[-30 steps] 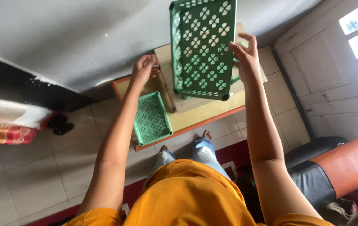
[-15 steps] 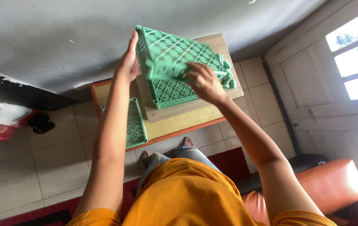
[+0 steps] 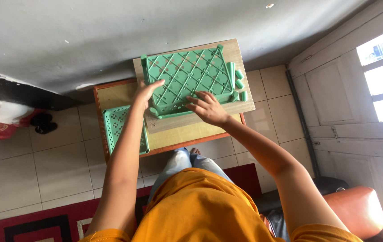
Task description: The person assembles a green plastic storage rack by inserting cylindrical legs into the base and stacking a second tray on top. They handle the trays and legs by hand, aligning and pressing the legs into place, then stacking the second tray to form a two-tier rack.
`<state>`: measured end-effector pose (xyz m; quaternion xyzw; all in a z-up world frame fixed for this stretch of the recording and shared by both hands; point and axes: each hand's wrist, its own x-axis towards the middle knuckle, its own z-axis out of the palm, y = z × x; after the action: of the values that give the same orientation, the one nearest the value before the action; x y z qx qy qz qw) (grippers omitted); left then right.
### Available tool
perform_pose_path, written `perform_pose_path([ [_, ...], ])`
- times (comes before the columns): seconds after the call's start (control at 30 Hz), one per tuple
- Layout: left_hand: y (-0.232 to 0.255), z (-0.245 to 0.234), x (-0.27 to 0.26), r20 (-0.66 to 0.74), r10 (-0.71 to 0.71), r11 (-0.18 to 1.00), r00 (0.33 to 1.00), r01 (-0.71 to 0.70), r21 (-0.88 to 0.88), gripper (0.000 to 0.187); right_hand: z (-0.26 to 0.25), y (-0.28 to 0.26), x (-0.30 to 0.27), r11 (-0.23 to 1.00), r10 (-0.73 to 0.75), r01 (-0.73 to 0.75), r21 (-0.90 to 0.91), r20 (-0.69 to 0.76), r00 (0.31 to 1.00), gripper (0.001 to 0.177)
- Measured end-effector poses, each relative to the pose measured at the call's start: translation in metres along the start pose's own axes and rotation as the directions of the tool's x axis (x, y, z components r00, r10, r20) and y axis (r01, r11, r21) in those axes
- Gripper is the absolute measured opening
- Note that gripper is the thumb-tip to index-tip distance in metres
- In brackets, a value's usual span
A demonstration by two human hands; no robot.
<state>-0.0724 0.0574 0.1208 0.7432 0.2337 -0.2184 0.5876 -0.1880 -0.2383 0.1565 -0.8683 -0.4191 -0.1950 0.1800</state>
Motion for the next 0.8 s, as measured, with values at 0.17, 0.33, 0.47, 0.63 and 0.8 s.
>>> perform_pose_path([
  [0.17, -0.005, 0.003, 0.021, 0.002, 0.125, 0.975, 0.992, -0.123, -0.187, 0.085, 0.028, 0.017, 0.006, 1.0, -0.006, 0.006, -0.018, -0.03, 1.0, 0.039],
  [0.33, -0.007, 0.003, 0.039, -0.004, 0.062, 0.986, 0.998, -0.062, -0.152, 0.081, 0.042, 0.025, 0.009, 1.0, 0.003, -0.003, -0.01, -0.005, 1.0, 0.038],
  [0.47, -0.019, 0.002, 0.049, -0.034, -0.017, 0.998, 0.999, 0.015, -0.068, 0.089, 0.041, 0.023, 0.012, 1.0, 0.001, -0.001, 0.002, 0.012, 1.0, 0.037],
  [0.63, -0.039, -0.005, 0.051, -0.07, -0.031, 0.997, 0.997, 0.025, -0.076, 0.098, 0.039, 0.017, 0.02, 0.997, 0.005, -0.008, 0.075, 0.04, 0.999, 0.042],
  [0.8, -0.049, -0.009, 0.053, 0.026, 0.162, 0.966, 0.986, -0.153, -0.206, 0.08, 0.052, 0.058, 0.004, 0.912, 0.377, -0.332, 0.241, -0.175, 0.909, 0.043],
])
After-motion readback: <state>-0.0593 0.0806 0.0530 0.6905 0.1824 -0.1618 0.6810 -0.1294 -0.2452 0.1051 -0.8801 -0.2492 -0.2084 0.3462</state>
